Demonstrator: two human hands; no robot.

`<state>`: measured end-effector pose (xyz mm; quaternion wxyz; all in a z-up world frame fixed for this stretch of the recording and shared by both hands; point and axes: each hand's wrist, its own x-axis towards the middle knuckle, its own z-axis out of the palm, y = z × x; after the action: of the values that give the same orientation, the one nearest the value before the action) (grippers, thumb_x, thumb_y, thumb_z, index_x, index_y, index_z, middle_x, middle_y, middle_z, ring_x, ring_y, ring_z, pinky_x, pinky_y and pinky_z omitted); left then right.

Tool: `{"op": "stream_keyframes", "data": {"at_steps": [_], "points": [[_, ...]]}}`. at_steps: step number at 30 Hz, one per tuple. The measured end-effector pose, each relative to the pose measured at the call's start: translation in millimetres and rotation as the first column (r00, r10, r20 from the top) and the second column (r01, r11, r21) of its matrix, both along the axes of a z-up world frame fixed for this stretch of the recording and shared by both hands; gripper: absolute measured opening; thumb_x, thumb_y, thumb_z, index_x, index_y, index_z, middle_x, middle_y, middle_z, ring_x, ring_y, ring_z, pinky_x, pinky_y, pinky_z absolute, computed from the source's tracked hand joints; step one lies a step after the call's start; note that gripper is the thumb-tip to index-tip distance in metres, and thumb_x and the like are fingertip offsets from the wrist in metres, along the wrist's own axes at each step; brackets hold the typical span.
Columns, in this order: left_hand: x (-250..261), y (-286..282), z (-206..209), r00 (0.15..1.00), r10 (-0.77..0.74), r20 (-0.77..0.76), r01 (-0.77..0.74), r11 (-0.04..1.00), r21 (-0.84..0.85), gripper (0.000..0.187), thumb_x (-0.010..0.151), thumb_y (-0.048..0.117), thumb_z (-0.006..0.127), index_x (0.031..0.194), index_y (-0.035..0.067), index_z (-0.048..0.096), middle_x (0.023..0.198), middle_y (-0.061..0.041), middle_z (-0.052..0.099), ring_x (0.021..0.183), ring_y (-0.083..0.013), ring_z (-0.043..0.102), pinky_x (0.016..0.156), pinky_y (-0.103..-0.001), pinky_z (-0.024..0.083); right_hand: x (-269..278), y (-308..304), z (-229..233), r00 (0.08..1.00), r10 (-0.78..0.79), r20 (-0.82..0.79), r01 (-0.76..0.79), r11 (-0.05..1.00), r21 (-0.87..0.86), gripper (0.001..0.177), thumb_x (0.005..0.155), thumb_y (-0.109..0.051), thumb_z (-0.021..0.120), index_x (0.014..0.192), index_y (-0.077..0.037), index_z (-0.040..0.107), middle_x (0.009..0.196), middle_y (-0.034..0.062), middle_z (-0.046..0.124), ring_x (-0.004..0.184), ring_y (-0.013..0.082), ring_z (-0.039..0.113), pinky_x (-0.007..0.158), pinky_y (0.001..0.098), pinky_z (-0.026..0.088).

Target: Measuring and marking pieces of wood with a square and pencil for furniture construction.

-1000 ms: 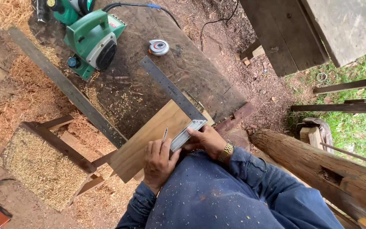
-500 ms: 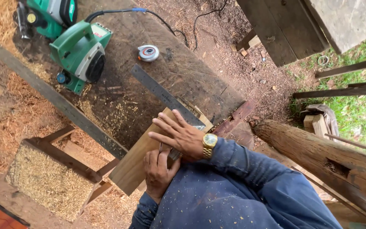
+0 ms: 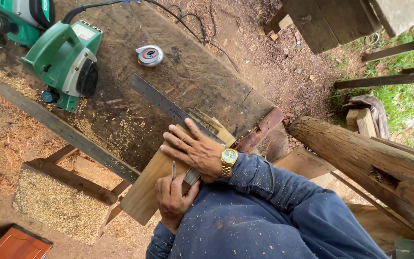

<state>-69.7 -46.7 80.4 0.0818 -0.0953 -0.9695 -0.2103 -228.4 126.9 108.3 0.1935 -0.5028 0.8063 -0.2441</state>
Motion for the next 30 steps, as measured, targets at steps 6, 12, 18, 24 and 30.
{"op": "stream_keyframes", "data": {"at_steps": [6, 12, 18, 24, 30], "points": [[-16, 4, 29, 0.999, 0.008, 0.036, -0.009, 0.999, 0.035, 0.053, 0.079, 0.035, 0.088, 0.114, 0.006, 0.059, 0.103, -0.012, 0.054, 0.094, -0.0272, 0.054, 0.080, -0.042, 0.049, -2, 0, -2, 0.997, 0.019, 0.072, -0.019, 1.000, -0.009, 0.127, 0.048, -0.034, 0.076, 0.158, -0.003, 0.020, 0.165, 0.0244, 0.021, 0.156, 0.0397, 0.011, 0.122, 0.0669, -0.002], [-24, -16, 51, 0.935, 0.024, 0.354, -0.253, 0.746, 0.616, 0.070, 0.098, 0.025, 0.075, 0.143, 0.000, 0.028, 0.114, -0.011, 0.045, 0.110, -0.0223, 0.052, 0.075, -0.027, 0.064, -3, -1, -3, 0.999, 0.028, -0.043, -0.028, 1.000, -0.001, 0.124, 0.051, -0.032, 0.073, 0.158, 0.001, 0.021, 0.164, 0.0261, 0.023, 0.155, 0.0410, 0.013, 0.122, 0.0660, 0.000], [-93, -11, 83, 0.963, -0.062, 0.263, -0.159, 0.654, 0.739, 0.026, 0.111, 0.018, 0.049, 0.129, 0.004, 0.060, 0.093, -0.002, 0.068, 0.083, -0.0103, 0.066, 0.071, -0.021, 0.055, -11, -4, 10, 0.990, 0.142, -0.012, -0.138, 0.977, 0.165, 0.123, 0.049, -0.034, 0.076, 0.154, 0.004, 0.023, 0.163, 0.0295, 0.018, 0.154, 0.0433, 0.011, 0.125, 0.0532, 0.002], [-157, 23, 56, 0.932, -0.260, 0.254, 0.034, 0.758, 0.651, 0.027, 0.110, 0.025, 0.052, 0.109, 0.006, 0.071, 0.093, -0.006, 0.071, 0.079, -0.0122, 0.060, 0.066, -0.028, 0.050, 15, -1, -35, 0.995, 0.088, -0.048, -0.077, 0.978, 0.194, 0.104, 0.061, -0.032, 0.071, 0.152, 0.002, 0.033, 0.161, 0.0266, 0.029, 0.156, 0.0385, 0.021, 0.131, 0.0505, 0.009], [-180, 42, 34, 0.874, -0.313, 0.371, 0.078, 0.844, 0.530, 0.026, 0.105, 0.030, 0.059, 0.101, 0.007, 0.069, 0.079, -0.006, 0.067, 0.081, -0.0225, 0.062, 0.077, -0.039, 0.050, 10, -1, -21, 0.990, 0.018, -0.141, -0.001, 0.993, 0.119, 0.108, 0.058, -0.027, 0.068, 0.155, 0.001, 0.029, 0.162, 0.0266, 0.025, 0.152, 0.0371, 0.023, 0.127, 0.0459, 0.014]]}}
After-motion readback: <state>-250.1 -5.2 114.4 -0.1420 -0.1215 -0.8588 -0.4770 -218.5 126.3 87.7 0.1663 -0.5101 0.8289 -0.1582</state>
